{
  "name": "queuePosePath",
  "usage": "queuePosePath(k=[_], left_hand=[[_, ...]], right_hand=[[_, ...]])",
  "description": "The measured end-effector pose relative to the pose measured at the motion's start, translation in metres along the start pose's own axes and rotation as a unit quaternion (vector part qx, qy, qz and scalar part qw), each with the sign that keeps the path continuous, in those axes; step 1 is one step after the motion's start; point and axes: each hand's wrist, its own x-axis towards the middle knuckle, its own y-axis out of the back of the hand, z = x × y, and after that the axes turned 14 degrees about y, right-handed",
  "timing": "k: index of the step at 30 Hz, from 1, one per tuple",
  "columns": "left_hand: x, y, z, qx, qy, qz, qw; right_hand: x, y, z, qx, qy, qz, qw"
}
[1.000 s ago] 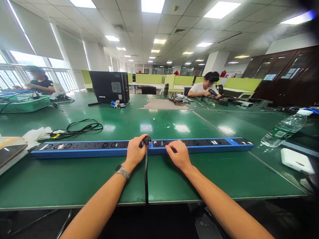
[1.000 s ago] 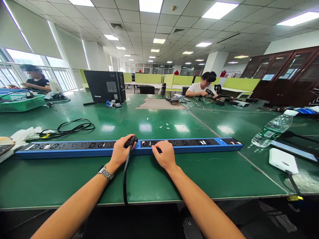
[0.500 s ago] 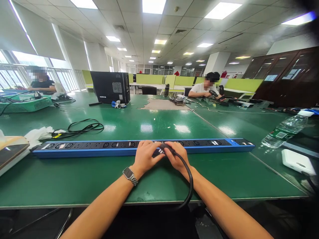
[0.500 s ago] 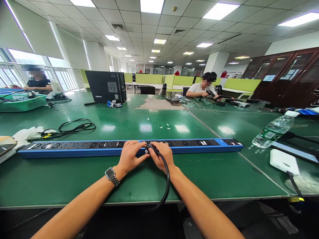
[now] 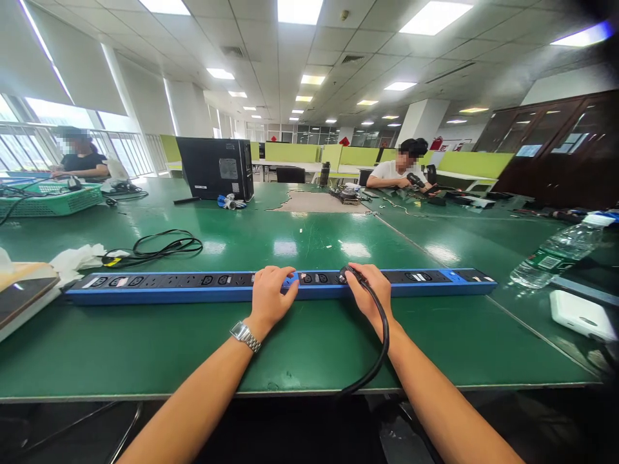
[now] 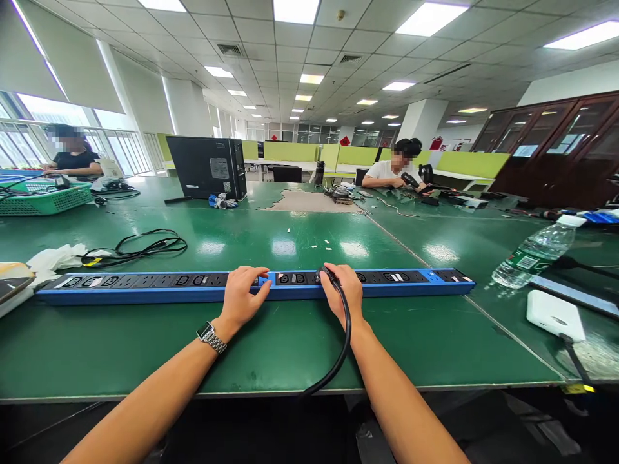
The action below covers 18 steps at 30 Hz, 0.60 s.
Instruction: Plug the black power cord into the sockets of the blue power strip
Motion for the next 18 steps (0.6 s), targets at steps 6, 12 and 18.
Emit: queuePosePath(k=[6, 12, 18], left_hand=[[0.0, -0.001, -0.001, 0.009, -0.003, -0.006, 1.0], [-0.001, -0.002, -0.002, 0.011, -0.002, -0.008, 1.0], [-0.001, -0.005, -0.003, 0.006, -0.008, -0.012, 1.0]], right_hand=[[0.002, -0.003, -0.008, -0.054, 0.035, -0.023, 0.998], [0.002, -0.008, -0.007, -0.057, 0.046, -0.055, 0.996], [0.002, -0.013, -0.008, -0.097, 0.027, -0.059, 0.993]])
